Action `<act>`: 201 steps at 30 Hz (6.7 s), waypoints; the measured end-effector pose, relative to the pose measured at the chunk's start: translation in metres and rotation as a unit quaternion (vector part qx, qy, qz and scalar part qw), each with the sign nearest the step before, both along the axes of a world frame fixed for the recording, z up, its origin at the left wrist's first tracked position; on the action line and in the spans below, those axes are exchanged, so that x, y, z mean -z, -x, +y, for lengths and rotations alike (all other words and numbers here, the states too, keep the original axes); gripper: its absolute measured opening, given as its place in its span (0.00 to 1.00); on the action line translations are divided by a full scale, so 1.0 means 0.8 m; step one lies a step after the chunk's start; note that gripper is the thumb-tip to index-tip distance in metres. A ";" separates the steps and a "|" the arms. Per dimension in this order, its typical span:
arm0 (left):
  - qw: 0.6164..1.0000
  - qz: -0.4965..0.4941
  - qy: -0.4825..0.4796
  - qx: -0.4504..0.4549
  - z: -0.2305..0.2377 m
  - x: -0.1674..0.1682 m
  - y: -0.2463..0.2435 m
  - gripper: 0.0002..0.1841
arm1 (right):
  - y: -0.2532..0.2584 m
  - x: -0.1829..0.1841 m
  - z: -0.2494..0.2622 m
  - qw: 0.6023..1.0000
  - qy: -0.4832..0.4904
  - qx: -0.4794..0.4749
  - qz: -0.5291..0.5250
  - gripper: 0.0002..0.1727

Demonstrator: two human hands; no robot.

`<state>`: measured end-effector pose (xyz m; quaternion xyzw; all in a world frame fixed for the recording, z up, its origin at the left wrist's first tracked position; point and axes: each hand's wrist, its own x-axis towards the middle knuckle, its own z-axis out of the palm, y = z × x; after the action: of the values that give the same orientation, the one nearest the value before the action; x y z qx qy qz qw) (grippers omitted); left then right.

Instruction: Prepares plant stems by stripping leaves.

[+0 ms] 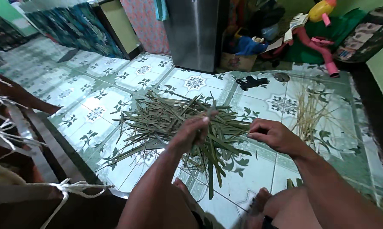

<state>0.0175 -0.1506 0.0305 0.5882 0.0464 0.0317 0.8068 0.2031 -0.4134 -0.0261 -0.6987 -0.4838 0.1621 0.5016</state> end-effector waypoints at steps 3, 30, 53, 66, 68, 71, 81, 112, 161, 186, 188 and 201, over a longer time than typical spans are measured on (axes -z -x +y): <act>0.990 -0.107 0.019 -0.084 0.058 -0.023 0.023 0.23 | -0.018 0.006 -0.017 1.000 0.013 0.020 -0.013 0.07; 0.992 0.089 -0.075 0.043 -0.047 0.032 -0.032 0.20 | 0.044 -0.021 0.044 0.981 0.055 0.006 0.187 0.07; 1.000 0.025 -0.002 0.004 -0.033 0.019 -0.039 0.22 | 0.035 -0.021 0.026 0.988 -0.023 -0.009 0.154 0.07; 0.996 -0.055 0.034 -0.063 0.010 0.001 -0.028 0.24 | 0.026 -0.019 0.017 0.995 -0.013 -0.015 0.101 0.08; 0.991 -0.074 0.063 -0.090 0.023 0.001 -0.026 0.25 | 0.024 -0.018 0.017 0.994 -0.009 -0.013 0.104 0.08; 0.998 -0.002 0.012 -0.056 -0.018 0.019 -0.028 0.22 | 0.034 -0.020 0.030 0.991 -0.012 0.004 0.135 0.06; 0.999 -0.010 0.050 -0.017 -0.020 0.019 -0.029 0.25 | 0.034 -0.016 0.030 0.988 -0.037 0.001 0.148 0.05; 0.985 -0.135 0.079 -0.068 0.049 -0.013 0.007 0.25 | 0.002 -0.008 0.000 0.985 0.000 -0.104 0.135 0.09; 0.982 -0.127 0.065 -0.125 0.065 -0.013 0.011 0.22 | -0.007 -0.004 -0.009 0.993 0.042 -0.069 0.082 0.12; 0.995 0.075 -0.067 0.025 -0.065 0.042 -0.015 0.18 | 0.002 -0.021 0.014 0.914 -0.270 0.171 0.249 0.06; 0.995 0.085 -0.044 0.034 -0.088 0.048 -0.023 0.21 | 0.018 -0.019 0.028 0.910 -0.262 0.161 0.278 0.05; 0.993 0.055 0.076 -0.068 -0.040 0.039 -0.067 0.20 | 0.072 -0.025 0.022 0.992 -0.112 0.040 0.045 0.13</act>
<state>0.0710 -0.1824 -0.0009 0.5216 0.1325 0.0503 0.8413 0.1457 -0.3954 -0.0058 -0.6487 -0.4479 0.1181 0.6038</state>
